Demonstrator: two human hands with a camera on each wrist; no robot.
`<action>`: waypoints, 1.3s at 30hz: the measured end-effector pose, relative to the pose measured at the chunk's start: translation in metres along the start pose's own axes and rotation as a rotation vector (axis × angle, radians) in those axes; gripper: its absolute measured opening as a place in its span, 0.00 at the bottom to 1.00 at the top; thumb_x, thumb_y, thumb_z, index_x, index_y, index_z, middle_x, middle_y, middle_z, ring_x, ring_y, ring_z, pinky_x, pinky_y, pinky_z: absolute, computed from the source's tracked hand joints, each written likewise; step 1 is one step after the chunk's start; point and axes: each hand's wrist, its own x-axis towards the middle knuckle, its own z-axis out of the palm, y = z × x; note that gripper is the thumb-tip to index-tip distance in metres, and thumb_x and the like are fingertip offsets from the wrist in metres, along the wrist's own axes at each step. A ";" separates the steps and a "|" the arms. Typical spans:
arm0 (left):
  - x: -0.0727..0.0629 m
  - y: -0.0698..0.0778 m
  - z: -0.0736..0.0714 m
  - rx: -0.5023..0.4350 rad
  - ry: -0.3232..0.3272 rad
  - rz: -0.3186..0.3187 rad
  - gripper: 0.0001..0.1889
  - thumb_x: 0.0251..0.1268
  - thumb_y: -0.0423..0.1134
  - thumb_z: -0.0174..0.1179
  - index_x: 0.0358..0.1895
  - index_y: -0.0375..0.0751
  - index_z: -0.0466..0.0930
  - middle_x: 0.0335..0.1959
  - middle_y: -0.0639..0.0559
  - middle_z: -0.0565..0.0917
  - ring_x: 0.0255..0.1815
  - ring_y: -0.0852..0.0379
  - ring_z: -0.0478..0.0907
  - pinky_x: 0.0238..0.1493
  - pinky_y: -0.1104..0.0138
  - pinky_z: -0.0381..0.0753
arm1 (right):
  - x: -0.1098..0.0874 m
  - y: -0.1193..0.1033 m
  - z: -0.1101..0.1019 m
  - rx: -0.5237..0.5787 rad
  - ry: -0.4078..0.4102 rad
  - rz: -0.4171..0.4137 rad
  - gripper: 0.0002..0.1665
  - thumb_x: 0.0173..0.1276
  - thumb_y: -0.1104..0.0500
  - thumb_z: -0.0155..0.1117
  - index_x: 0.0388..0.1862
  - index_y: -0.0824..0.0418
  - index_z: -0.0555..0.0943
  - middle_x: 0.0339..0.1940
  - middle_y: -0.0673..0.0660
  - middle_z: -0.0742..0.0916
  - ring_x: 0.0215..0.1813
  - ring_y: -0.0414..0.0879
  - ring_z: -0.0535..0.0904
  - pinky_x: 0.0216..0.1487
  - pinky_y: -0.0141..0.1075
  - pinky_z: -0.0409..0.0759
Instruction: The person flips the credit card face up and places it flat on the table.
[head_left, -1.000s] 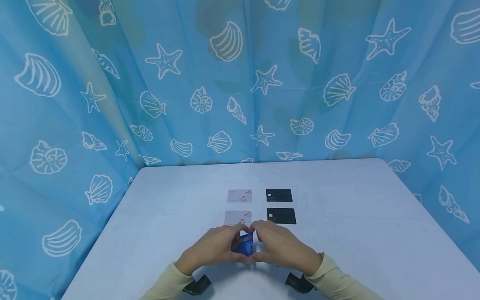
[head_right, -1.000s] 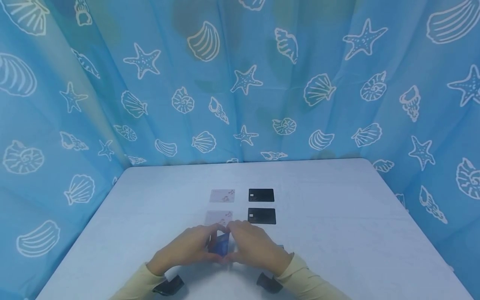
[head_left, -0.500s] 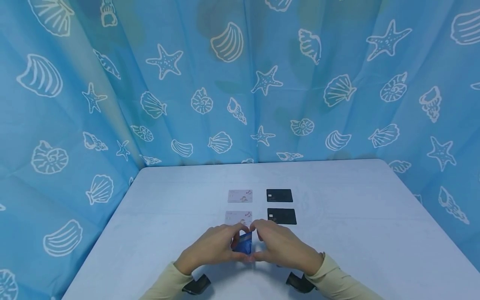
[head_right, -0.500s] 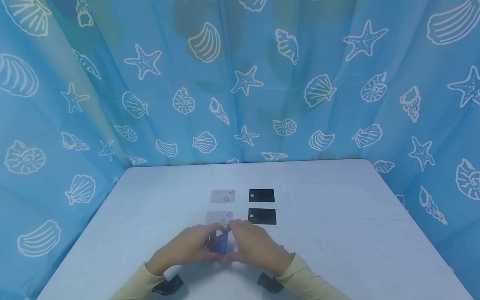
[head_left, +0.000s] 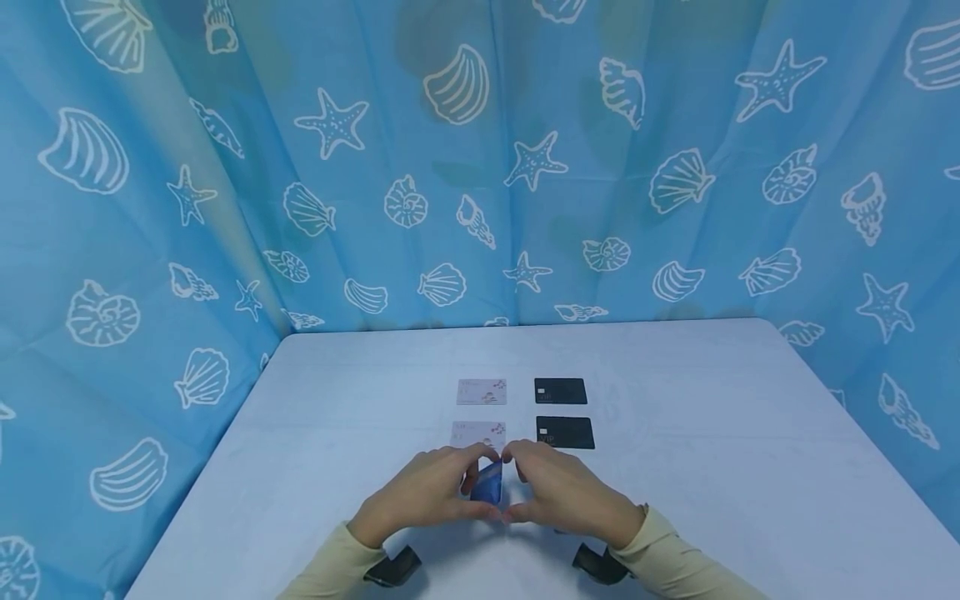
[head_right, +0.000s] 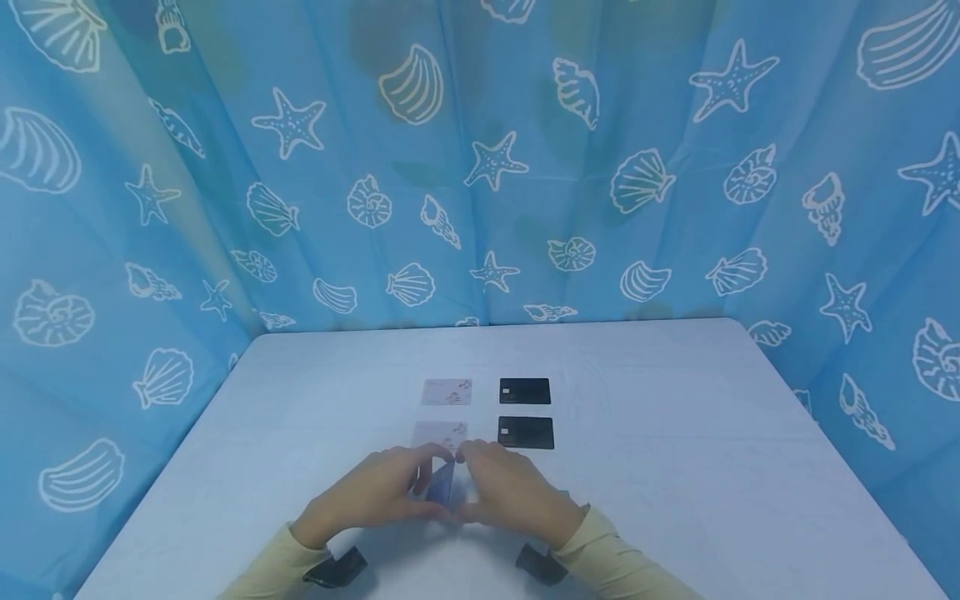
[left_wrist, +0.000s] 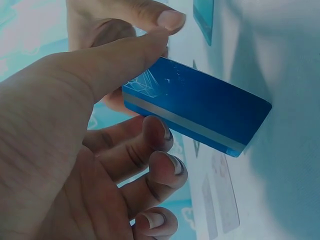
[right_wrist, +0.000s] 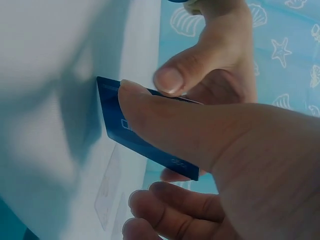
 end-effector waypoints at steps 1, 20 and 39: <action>0.000 0.000 0.000 0.000 0.001 0.001 0.37 0.55 0.62 0.75 0.65 0.52 0.77 0.27 0.62 0.78 0.25 0.69 0.69 0.27 0.74 0.68 | 0.001 0.000 0.001 0.001 -0.002 0.003 0.43 0.51 0.44 0.85 0.62 0.57 0.78 0.43 0.51 0.85 0.40 0.40 0.76 0.38 0.37 0.78; -0.002 0.000 -0.007 0.001 0.032 -0.020 0.35 0.59 0.61 0.73 0.67 0.53 0.75 0.27 0.61 0.80 0.23 0.68 0.69 0.26 0.73 0.68 | 0.004 0.004 0.009 0.003 0.010 -0.011 0.44 0.52 0.43 0.84 0.63 0.61 0.77 0.42 0.50 0.84 0.39 0.39 0.76 0.38 0.36 0.77; -0.003 0.005 -0.007 -0.062 0.052 0.007 0.34 0.60 0.62 0.71 0.67 0.54 0.75 0.27 0.66 0.77 0.26 0.69 0.70 0.27 0.74 0.70 | 0.004 0.004 0.017 -0.004 0.042 -0.005 0.47 0.50 0.40 0.85 0.63 0.61 0.76 0.43 0.50 0.84 0.40 0.38 0.76 0.39 0.36 0.76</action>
